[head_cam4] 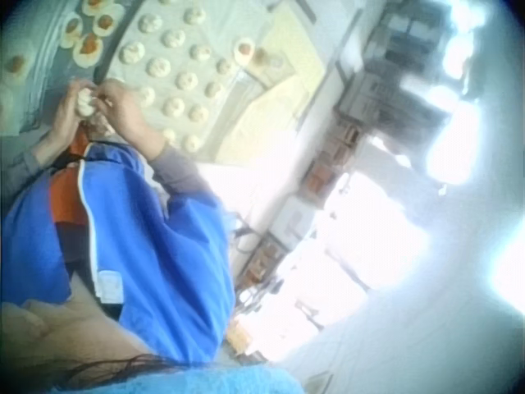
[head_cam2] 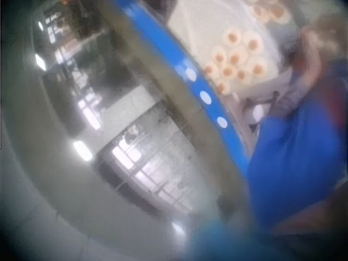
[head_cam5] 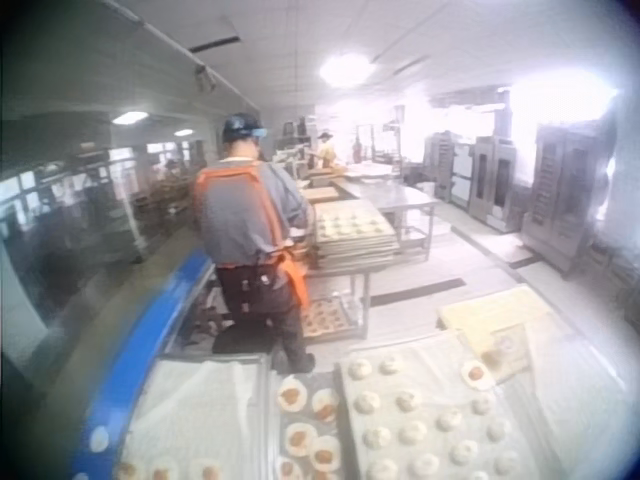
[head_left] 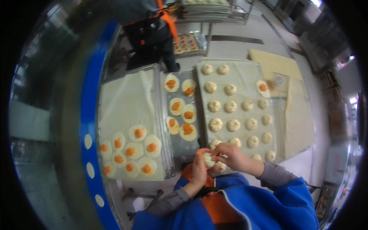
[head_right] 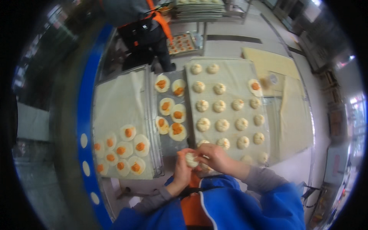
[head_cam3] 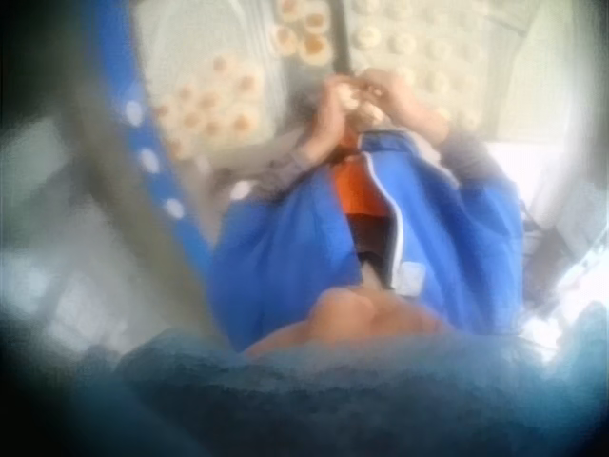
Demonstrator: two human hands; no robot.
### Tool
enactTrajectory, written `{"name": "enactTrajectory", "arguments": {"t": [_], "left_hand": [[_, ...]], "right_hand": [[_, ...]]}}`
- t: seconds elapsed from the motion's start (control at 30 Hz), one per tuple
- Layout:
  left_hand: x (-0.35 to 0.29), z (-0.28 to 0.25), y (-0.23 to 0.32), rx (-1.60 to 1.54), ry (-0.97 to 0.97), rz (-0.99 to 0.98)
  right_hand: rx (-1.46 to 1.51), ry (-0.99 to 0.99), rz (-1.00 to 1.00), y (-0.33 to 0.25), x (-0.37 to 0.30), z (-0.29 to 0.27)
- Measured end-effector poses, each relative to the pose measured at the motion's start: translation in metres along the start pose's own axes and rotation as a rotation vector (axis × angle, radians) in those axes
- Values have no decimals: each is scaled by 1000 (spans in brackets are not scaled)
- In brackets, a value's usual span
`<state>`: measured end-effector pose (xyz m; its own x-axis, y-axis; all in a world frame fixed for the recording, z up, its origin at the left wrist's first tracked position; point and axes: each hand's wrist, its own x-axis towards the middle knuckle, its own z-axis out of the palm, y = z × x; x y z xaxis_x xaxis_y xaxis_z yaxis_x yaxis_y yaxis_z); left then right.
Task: The person repeatedly picks round dough discs from a conveyor, places an orange filling in the center, and pleats the edges to seal each bun. The finished buns are placed on a tray next to the conveyor. The process continues throughout the clip with multiple buns completed and arranged in rows.
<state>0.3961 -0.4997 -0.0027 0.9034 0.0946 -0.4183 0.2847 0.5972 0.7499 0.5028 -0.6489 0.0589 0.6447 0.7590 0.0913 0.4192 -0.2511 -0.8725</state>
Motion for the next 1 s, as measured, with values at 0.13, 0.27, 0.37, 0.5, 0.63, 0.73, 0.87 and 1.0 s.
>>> {"name": "enactTrajectory", "arguments": {"t": [0.13, 0.27, 0.37, 0.5, 0.63, 0.73, 0.87, 1.0], "left_hand": [[-1, -11, 7, -105, 47, -68], [-7, -32, 17, -303, 101, -104], [-15, -58, 25, -402, 174, -150], [-16, -80, 25, -478, 283, -135], [-20, -97, 20, -452, 343, -96], [-29, -118, 23, -532, 474, -107], [-48, -148, 34, -526, 452, 48], [-62, -159, 40, -471, 451, 21]], "right_hand": [[-75, -46, -167, -6, 16, 10], [-173, -168, -264, -19, 38, 23], [-184, -237, -298, -29, 55, 40], [-167, -274, -342, -38, 72, 64], [-99, -272, -421, -32, 86, 83], [32, -321, -201, -18, 98, 111], [73, -157, 82, 19, 136, 161], [34, -84, 246, 40, 146, 195]]}}
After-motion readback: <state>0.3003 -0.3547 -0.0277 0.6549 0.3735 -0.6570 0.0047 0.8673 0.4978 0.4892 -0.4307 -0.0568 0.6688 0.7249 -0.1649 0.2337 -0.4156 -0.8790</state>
